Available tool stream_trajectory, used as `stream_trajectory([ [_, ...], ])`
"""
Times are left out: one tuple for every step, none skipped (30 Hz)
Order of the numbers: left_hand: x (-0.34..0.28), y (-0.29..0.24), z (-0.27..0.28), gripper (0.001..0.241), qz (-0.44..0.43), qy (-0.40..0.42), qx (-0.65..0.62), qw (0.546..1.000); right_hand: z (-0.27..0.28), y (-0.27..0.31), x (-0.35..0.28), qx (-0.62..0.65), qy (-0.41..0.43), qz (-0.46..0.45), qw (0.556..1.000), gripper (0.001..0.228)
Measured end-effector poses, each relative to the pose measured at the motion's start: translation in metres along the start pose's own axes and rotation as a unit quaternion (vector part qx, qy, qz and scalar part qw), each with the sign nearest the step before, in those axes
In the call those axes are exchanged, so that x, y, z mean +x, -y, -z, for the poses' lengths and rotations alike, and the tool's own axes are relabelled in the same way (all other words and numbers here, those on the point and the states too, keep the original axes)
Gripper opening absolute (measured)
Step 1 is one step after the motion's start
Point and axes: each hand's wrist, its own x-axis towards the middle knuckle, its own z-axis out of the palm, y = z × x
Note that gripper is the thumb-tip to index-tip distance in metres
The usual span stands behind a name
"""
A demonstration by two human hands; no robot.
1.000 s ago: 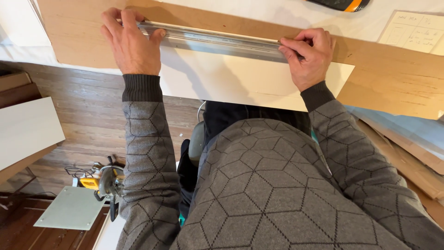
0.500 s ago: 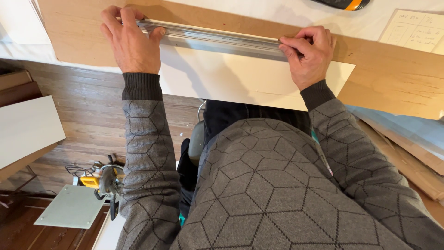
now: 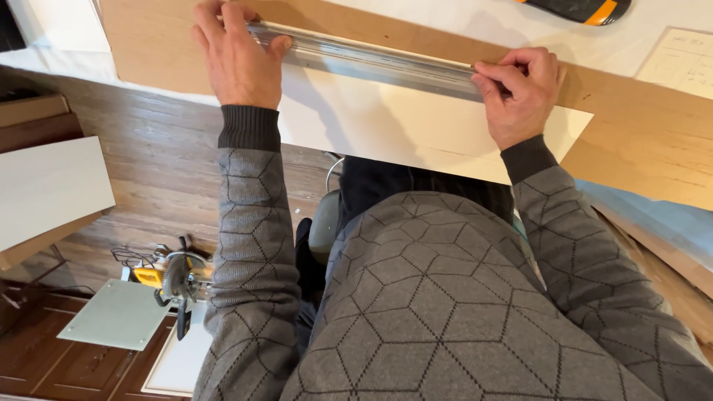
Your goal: Cutting a piece of white matboard using a metal ruler as a straight edge and a utility knife.
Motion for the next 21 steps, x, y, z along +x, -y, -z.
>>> stream_trajectory([
  [0.0002, -0.0022, 0.0015, 0.059, 0.002, 0.001, -0.002, 1.000, 0.0001, -0.0002, -0.0007, -0.004, 0.000, 0.002, 1.000, 0.017],
  [-0.0006, -0.0011, 0.0007, 0.059, 0.001, 0.001, -0.003, 1.000, 0.0005, -0.0010, -0.0012, -0.006, 0.000, 0.002, 1.000, 0.017],
  [-0.0012, -0.0003, -0.0001, 0.058, -0.010, -0.005, 0.012, 1.000, 0.0010, -0.0020, -0.0015, -0.007, 0.001, 0.000, 1.000, 0.017],
  [-0.0009, 0.0012, -0.0002, 0.057, -0.020, -0.013, 0.028, 0.999, 0.0003, -0.0030, -0.0004, -0.007, 0.001, -0.001, 1.000, 0.016],
  [0.0009, -0.0009, -0.0001, 0.057, -0.021, -0.014, 0.027, 0.999, 0.0003, -0.0035, 0.0003, -0.008, 0.000, 0.000, 1.000, 0.016],
  [0.0008, -0.0021, 0.0011, 0.057, -0.007, -0.005, 0.018, 1.000, -0.0001, -0.0031, -0.0004, 0.002, 0.002, -0.004, 1.000, 0.018],
  [0.0006, -0.0034, 0.0023, 0.058, 0.006, 0.004, 0.008, 1.000, -0.0006, -0.0026, -0.0013, 0.012, 0.003, -0.008, 1.000, 0.021],
  [-0.0002, -0.0030, 0.0027, 0.058, 0.006, 0.005, 0.008, 1.000, -0.0004, -0.0022, -0.0017, 0.012, 0.003, -0.008, 1.000, 0.021],
  [-0.0009, -0.0027, 0.0029, 0.058, -0.002, 0.000, 0.006, 1.000, 0.0000, -0.0019, -0.0021, 0.002, 0.004, -0.007, 1.000, 0.018],
  [0.0001, -0.0029, 0.0023, 0.059, -0.011, -0.006, 0.003, 1.000, 0.0001, -0.0025, -0.0012, -0.008, 0.004, -0.004, 1.000, 0.014],
  [0.0010, -0.0036, 0.0025, 0.059, -0.012, -0.006, 0.003, 1.000, -0.0001, -0.0030, -0.0008, -0.009, 0.003, -0.004, 1.000, 0.014],
  [0.0012, -0.0042, 0.0032, 0.059, -0.009, -0.002, 0.005, 1.000, -0.0003, -0.0028, -0.0011, -0.007, 0.002, -0.004, 1.000, 0.015],
  [0.0013, -0.0048, 0.0039, 0.059, -0.006, 0.001, 0.008, 1.000, -0.0004, -0.0027, -0.0014, -0.006, 0.001, -0.004, 1.000, 0.016],
  [0.0008, -0.0043, 0.0035, 0.059, -0.006, 0.002, 0.008, 1.000, -0.0003, -0.0021, -0.0013, -0.006, 0.001, -0.004, 1.000, 0.016],
  [0.0003, -0.0039, 0.0031, 0.059, -0.008, -0.002, 0.009, 1.000, -0.0002, -0.0014, -0.0011, -0.007, 0.001, -0.005, 1.000, 0.017],
  [0.0004, -0.0037, 0.0024, 0.060, -0.010, -0.006, 0.009, 1.000, 0.0000, -0.0012, -0.0003, -0.008, 0.000, -0.004, 1.000, 0.018],
  [0.0000, -0.0031, 0.0015, 0.060, -0.010, -0.006, 0.009, 1.000, -0.0002, -0.0016, -0.0004, -0.008, 0.000, -0.004, 1.000, 0.018],
  [0.0001, -0.0024, 0.0005, 0.059, -0.013, -0.009, 0.017, 1.000, -0.0007, -0.0021, -0.0001, -0.007, -0.002, -0.002, 1.000, 0.017],
  [0.0000, -0.0016, -0.0005, 0.058, -0.016, -0.011, 0.025, 0.999, -0.0011, -0.0026, 0.0001, -0.007, -0.005, 0.000, 1.000, 0.016],
  [-0.0011, -0.0035, -0.0015, 0.058, -0.014, -0.010, 0.025, 1.000, -0.0005, -0.0020, -0.0006, -0.007, -0.004, 0.000, 1.000, 0.016],
  [-0.0024, -0.0054, -0.0022, 0.063, 0.020, -0.003, 0.038, 0.999, 0.0001, -0.0013, -0.0013, -0.005, 0.001, -0.003, 1.000, 0.015],
])
